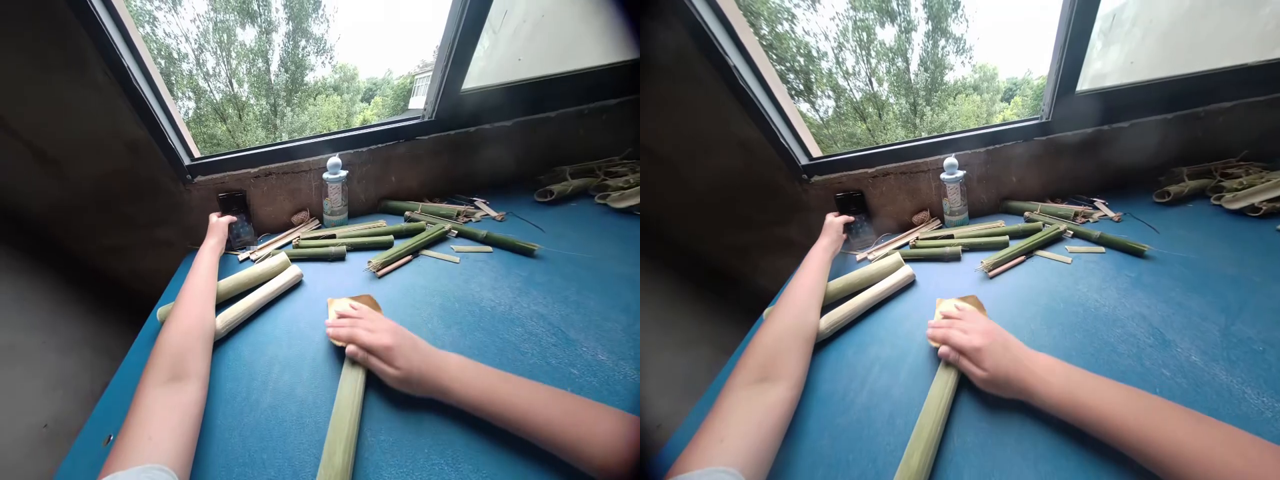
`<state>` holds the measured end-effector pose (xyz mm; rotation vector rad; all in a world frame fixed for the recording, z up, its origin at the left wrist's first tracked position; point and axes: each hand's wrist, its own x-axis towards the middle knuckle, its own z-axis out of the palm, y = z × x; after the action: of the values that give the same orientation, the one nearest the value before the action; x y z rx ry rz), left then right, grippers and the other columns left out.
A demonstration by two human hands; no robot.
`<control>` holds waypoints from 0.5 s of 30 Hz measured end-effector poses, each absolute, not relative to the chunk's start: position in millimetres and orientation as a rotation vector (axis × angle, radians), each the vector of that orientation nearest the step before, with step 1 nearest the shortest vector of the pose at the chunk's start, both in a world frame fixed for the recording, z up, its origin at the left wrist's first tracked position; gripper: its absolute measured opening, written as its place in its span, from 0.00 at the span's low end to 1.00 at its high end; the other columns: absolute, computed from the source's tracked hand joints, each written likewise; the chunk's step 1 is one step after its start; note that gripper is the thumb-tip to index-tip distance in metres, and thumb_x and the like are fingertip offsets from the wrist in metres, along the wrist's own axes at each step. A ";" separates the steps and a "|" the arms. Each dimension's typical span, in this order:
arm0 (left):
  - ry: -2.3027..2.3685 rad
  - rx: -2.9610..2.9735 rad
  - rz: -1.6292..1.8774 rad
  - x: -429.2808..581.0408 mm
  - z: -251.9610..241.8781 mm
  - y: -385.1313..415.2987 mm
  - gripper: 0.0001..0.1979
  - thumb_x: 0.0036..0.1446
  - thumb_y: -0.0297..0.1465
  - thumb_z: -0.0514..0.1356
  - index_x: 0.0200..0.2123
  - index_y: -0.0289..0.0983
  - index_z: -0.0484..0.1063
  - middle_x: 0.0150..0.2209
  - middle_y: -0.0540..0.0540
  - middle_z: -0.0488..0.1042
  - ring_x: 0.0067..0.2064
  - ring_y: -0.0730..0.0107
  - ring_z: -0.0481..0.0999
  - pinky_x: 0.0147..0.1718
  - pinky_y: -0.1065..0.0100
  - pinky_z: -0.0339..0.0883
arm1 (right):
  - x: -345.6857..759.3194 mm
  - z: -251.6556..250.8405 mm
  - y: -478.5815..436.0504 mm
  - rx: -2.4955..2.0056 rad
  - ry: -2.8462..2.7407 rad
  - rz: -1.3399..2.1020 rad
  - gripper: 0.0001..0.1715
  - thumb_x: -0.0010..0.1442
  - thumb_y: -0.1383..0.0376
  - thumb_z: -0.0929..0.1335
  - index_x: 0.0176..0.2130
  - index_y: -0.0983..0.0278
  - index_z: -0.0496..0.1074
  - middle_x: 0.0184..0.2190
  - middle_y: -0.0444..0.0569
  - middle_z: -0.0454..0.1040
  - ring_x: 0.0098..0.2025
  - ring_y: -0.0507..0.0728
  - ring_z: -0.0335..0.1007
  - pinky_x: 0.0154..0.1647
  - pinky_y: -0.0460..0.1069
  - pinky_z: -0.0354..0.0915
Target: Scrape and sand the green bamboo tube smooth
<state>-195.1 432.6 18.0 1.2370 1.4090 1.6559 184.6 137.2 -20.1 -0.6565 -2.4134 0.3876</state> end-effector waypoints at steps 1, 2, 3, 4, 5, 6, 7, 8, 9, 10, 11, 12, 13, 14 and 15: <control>1.375 1.199 1.670 -191.9 19.1 432.5 0.17 0.67 0.36 0.61 0.55 0.34 0.70 0.52 0.40 0.72 0.48 0.60 0.76 0.45 0.55 0.75 | 177.9 -22.8 124.7 -0.628 -2.457 0.350 0.22 0.73 0.61 0.60 0.60 0.67 0.69 0.60 0.55 0.74 0.65 0.62 0.66 0.72 0.62 0.52; 1.343 1.166 1.681 -188.8 19.9 432.2 0.17 0.67 0.36 0.61 0.55 0.34 0.70 0.51 0.40 0.73 0.47 0.60 0.76 0.45 0.56 0.75 | 170.4 -26.4 111.3 -0.576 -2.494 0.307 0.23 0.73 0.59 0.61 0.61 0.66 0.68 0.63 0.53 0.71 0.68 0.63 0.62 0.75 0.62 0.46; 1.314 1.138 1.690 -186.2 20.6 431.9 0.17 0.67 0.36 0.61 0.55 0.34 0.70 0.51 0.40 0.73 0.47 0.60 0.77 0.44 0.56 0.75 | 163.3 -30.0 98.9 -0.498 -2.518 0.260 0.24 0.73 0.58 0.60 0.61 0.66 0.68 0.64 0.51 0.70 0.69 0.63 0.58 0.76 0.61 0.42; 1.286 1.114 1.697 -184.1 21.1 431.4 0.16 0.68 0.36 0.61 0.55 0.34 0.70 0.51 0.40 0.73 0.46 0.61 0.77 0.44 0.57 0.76 | 157.7 -33.2 89.3 -0.397 -2.528 0.220 0.25 0.73 0.57 0.59 0.61 0.66 0.68 0.64 0.49 0.69 0.70 0.62 0.57 0.77 0.59 0.39; 1.264 1.095 1.703 -182.6 21.6 430.6 0.16 0.68 0.36 0.61 0.54 0.34 0.70 0.50 0.40 0.73 0.46 0.61 0.77 0.43 0.57 0.76 | 154.2 -35.0 83.6 -0.287 -2.524 0.196 0.25 0.74 0.57 0.58 0.61 0.66 0.69 0.64 0.47 0.70 0.70 0.61 0.57 0.77 0.56 0.37; 1.248 1.080 1.709 -181.7 22.0 429.7 0.16 0.68 0.36 0.61 0.54 0.34 0.70 0.50 0.41 0.73 0.46 0.61 0.77 0.43 0.57 0.76 | 153.0 -35.2 82.1 -0.210 -2.519 0.197 0.25 0.74 0.57 0.58 0.60 0.66 0.69 0.64 0.46 0.70 0.70 0.59 0.58 0.77 0.54 0.37; 1.237 1.069 1.714 -181.4 22.6 428.5 0.16 0.68 0.35 0.61 0.54 0.34 0.71 0.50 0.41 0.73 0.46 0.62 0.77 0.43 0.57 0.76 | 154.1 -33.8 84.4 -0.185 -2.518 0.224 0.24 0.74 0.57 0.58 0.60 0.65 0.69 0.63 0.45 0.72 0.69 0.57 0.60 0.77 0.52 0.40; 1.228 1.062 1.718 -181.5 23.1 427.2 0.15 0.68 0.35 0.61 0.53 0.34 0.71 0.50 0.41 0.73 0.46 0.62 0.77 0.43 0.57 0.76 | 156.6 -31.2 89.1 -0.222 -2.522 0.273 0.23 0.74 0.58 0.58 0.59 0.65 0.70 0.61 0.45 0.73 0.67 0.56 0.62 0.76 0.51 0.44; 1.222 1.059 1.722 -181.8 23.8 425.9 0.15 0.68 0.36 0.61 0.53 0.33 0.71 0.50 0.41 0.73 0.46 0.62 0.77 0.43 0.57 0.75 | 159.7 -28.2 94.7 -0.327 -2.524 0.332 0.22 0.73 0.58 0.59 0.57 0.65 0.71 0.60 0.46 0.75 0.66 0.56 0.64 0.74 0.50 0.49; 1.217 1.057 1.726 -182.1 24.5 424.5 0.15 0.68 0.36 0.61 0.53 0.33 0.71 0.50 0.41 0.73 0.46 0.61 0.77 0.44 0.57 0.75 | 162.2 -25.8 99.2 -0.463 -2.506 0.380 0.21 0.73 0.59 0.59 0.55 0.65 0.73 0.58 0.47 0.76 0.65 0.56 0.65 0.72 0.51 0.53; 1.214 1.056 1.730 -182.4 25.3 423.3 0.15 0.67 0.36 0.61 0.53 0.34 0.71 0.50 0.41 0.73 0.46 0.61 0.77 0.43 0.57 0.75 | 163.4 -24.6 101.5 -0.580 -2.472 0.403 0.20 0.73 0.59 0.60 0.53 0.65 0.74 0.57 0.49 0.77 0.65 0.56 0.66 0.72 0.52 0.55; 1.212 1.056 1.734 -182.5 25.9 422.3 0.15 0.67 0.36 0.61 0.53 0.34 0.71 0.50 0.41 0.74 0.46 0.62 0.77 0.43 0.57 0.75 | 162.9 -25.2 100.9 -0.645 -2.434 0.390 0.20 0.73 0.60 0.59 0.52 0.65 0.74 0.56 0.50 0.77 0.65 0.57 0.66 0.72 0.53 0.54; 1.211 1.056 1.738 -182.5 26.4 421.6 0.16 0.67 0.36 0.61 0.53 0.34 0.71 0.49 0.41 0.74 0.45 0.62 0.77 0.43 0.57 0.76 | 160.8 -27.4 97.9 -0.600 -2.408 0.360 0.19 0.74 0.60 0.59 0.53 0.64 0.74 0.56 0.49 0.77 0.65 0.56 0.65 0.74 0.53 0.50; 1.211 1.056 1.739 -182.2 26.8 421.0 0.16 0.67 0.37 0.61 0.53 0.34 0.71 0.49 0.41 0.74 0.45 0.62 0.77 0.43 0.58 0.76 | 157.7 -30.7 93.6 -0.478 -2.398 0.317 0.19 0.74 0.60 0.59 0.54 0.64 0.73 0.57 0.47 0.77 0.65 0.55 0.65 0.75 0.53 0.44; 1.212 1.057 1.739 -181.9 27.1 420.7 0.16 0.67 0.37 0.61 0.53 0.34 0.71 0.49 0.41 0.74 0.45 0.62 0.77 0.43 0.58 0.76 | 154.6 -34.0 89.6 -0.323 -2.399 0.279 0.19 0.74 0.60 0.59 0.55 0.63 0.72 0.57 0.45 0.77 0.65 0.54 0.64 0.76 0.51 0.40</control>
<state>-181.9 420.7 27.1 1.0568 1.2119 1.7392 154.6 89.6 -34.0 -0.3234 -2.3988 0.2794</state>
